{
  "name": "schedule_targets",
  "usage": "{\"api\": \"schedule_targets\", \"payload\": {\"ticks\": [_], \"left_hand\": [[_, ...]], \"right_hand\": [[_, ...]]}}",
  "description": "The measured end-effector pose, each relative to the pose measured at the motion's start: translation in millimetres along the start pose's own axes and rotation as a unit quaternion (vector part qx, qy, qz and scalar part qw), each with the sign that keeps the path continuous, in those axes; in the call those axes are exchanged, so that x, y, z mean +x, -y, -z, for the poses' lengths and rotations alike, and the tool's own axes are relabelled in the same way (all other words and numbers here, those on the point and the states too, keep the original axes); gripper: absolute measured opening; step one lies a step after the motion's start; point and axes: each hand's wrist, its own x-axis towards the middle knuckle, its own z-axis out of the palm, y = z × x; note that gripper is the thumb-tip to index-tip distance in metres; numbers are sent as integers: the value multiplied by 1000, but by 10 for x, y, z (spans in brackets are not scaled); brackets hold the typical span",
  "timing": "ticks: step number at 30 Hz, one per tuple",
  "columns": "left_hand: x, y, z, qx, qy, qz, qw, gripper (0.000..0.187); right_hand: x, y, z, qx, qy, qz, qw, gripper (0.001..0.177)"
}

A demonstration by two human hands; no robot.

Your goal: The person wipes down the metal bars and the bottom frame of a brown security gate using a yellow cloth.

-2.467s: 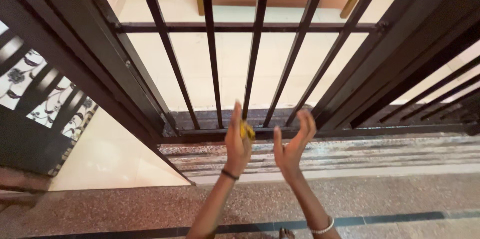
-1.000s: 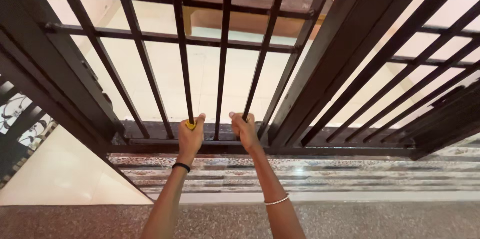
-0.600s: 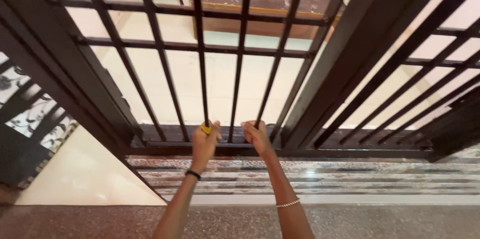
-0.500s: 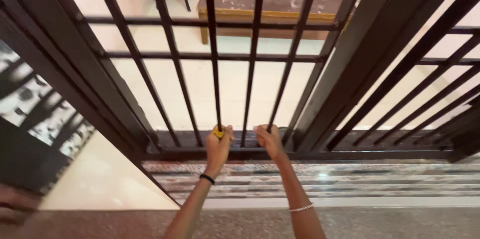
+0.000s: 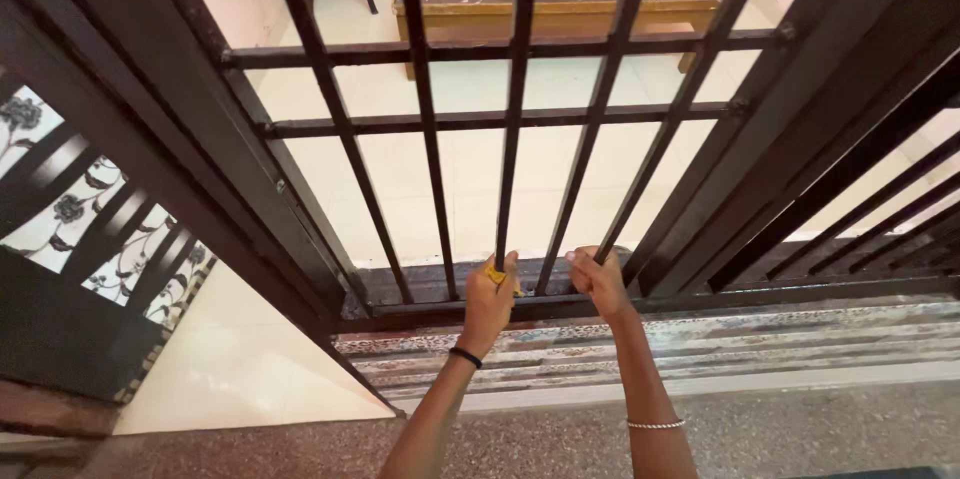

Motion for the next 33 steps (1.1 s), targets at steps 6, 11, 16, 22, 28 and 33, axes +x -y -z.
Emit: {"api": "schedule_targets", "payload": {"ticks": [6,11,16,22,28,33], "left_hand": [[59,97,18,17,8,-43,999,36],[82,-32,-84,-42,-6,0,999,29],[360,-724,-174,-124,4,-7,992,31],[602,-988,-235,-62,-5,-54,997,43],[80,-86,-416,-58,-99,43,992,30],[67,146,-505,-27,-148,37,988,40]], "right_hand": [[-6,-7,16,11,11,1,1000,50],[46,-53,115,13,17,-37,999,47],[45,-75,217,17,58,-38,997,48],[79,-5,317,6,130,-37,991,52],[122,-6,397,7,162,-75,984,50],[93,22,413,-7,166,-57,984,51]]}}
